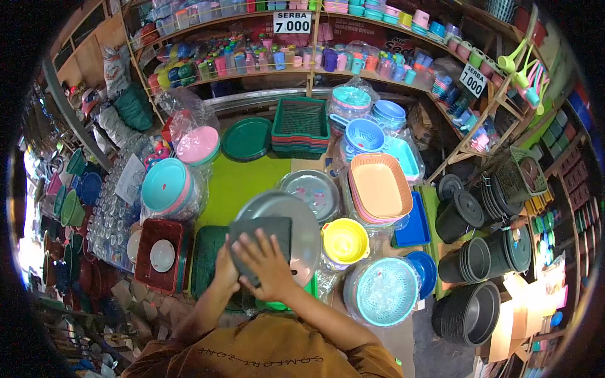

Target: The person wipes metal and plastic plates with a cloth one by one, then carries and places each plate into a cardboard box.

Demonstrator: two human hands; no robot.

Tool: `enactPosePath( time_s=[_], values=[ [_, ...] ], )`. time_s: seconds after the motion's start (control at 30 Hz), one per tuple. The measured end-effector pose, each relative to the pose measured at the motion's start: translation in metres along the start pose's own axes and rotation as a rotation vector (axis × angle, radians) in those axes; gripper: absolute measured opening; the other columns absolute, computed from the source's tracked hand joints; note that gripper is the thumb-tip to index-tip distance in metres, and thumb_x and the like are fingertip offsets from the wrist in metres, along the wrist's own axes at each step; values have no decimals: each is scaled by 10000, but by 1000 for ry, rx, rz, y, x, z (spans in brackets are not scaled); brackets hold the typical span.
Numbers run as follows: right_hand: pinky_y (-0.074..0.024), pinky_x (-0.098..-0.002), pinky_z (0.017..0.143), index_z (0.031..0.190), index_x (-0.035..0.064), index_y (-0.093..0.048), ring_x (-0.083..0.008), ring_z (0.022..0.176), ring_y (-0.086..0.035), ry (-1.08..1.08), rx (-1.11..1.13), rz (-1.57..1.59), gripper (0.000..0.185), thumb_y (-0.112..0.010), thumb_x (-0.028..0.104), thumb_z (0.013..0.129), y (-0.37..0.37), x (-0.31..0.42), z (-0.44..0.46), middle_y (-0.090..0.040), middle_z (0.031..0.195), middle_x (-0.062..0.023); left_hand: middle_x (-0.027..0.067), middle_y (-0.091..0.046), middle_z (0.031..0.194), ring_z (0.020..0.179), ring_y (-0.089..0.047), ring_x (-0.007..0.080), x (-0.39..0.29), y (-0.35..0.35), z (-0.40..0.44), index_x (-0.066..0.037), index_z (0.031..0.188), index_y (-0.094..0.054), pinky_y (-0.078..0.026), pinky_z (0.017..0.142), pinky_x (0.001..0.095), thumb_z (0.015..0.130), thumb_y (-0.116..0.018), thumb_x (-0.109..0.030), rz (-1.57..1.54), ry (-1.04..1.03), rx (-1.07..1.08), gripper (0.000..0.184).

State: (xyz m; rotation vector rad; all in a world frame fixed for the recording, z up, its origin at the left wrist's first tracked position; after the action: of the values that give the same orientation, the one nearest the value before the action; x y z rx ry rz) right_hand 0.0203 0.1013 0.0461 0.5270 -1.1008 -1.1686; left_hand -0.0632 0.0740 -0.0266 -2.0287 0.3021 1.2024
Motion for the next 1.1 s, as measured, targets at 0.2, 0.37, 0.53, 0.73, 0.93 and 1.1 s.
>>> enactPosePath(
  time_s=[0.2, 0.37, 0.53, 0.73, 0.93, 1.1],
  values=[
    [-151, -521, 1066, 1389, 108, -294, -366, 1336, -199, 143, 158, -26, 693, -528, 405, 808, -21, 1, -40, -268, 1447, -97, 105, -583, 1084, 981, -566, 206, -33, 35, 20, -10, 1147, -504, -455, 863, 356, 939, -377, -458, -201, -98, -66, 510],
    [-133, -518, 1071, 1391, 39, -259, -365, 1342, -190, -135, 30, -110, 727, -518, 394, 811, 3, -70, -57, -244, 1451, -146, 128, -550, 1153, 1018, -556, 241, -38, 43, 15, -4, 1207, -466, -445, 897, 390, 932, -368, -480, -306, -53, -33, 559],
    [-121, -462, 1089, 1407, 15, -185, -383, 1350, -143, -461, -257, -15, 673, -459, 322, 874, 38, -116, -28, -167, 1468, -180, 134, -550, 1154, 1024, -550, 245, 13, 28, 2, -16, 1191, -488, -451, 890, 394, 930, -347, -494, -182, 198, 51, 563],
    [-115, -456, 1095, 1408, 16, -177, -345, 1361, -136, -203, -39, 111, 669, -447, 344, 891, 2, -30, -1, -162, 1469, -177, 94, -586, 1042, 902, -569, 187, 45, 26, -2, -5, 1129, -522, -465, 842, 349, 938, -370, -464, 2, 126, -66, 520],
    [-136, -456, 1092, 1407, 40, -207, -320, 1359, -164, 18, 265, 160, 708, -469, 412, 865, -41, 10, -65, -190, 1466, -158, 129, -562, 1115, 983, -559, 223, 32, 47, 6, -5, 1194, -474, -458, 862, 370, 932, -346, -496, -169, 161, -59, 571],
    [-133, -466, 1090, 1401, 35, -222, -319, 1355, -179, -301, 143, -125, 688, -447, 413, 871, -4, -59, -72, -209, 1457, -161, 136, -549, 1158, 1037, -542, 233, 29, 40, -2, 5, 1214, -459, -434, 905, 375, 936, -343, -489, -200, 224, -18, 578]
  ],
)
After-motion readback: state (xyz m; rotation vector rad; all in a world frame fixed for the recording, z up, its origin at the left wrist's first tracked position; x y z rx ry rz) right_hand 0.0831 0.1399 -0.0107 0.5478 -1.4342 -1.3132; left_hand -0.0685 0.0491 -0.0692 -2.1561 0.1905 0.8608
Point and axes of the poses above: each hand's wrist, its own z-axis towards the middle knuckle, its own y-axis out of the back of the hand, x = y × z, the point moved 10 cm from there along z, towards the middle knuckle
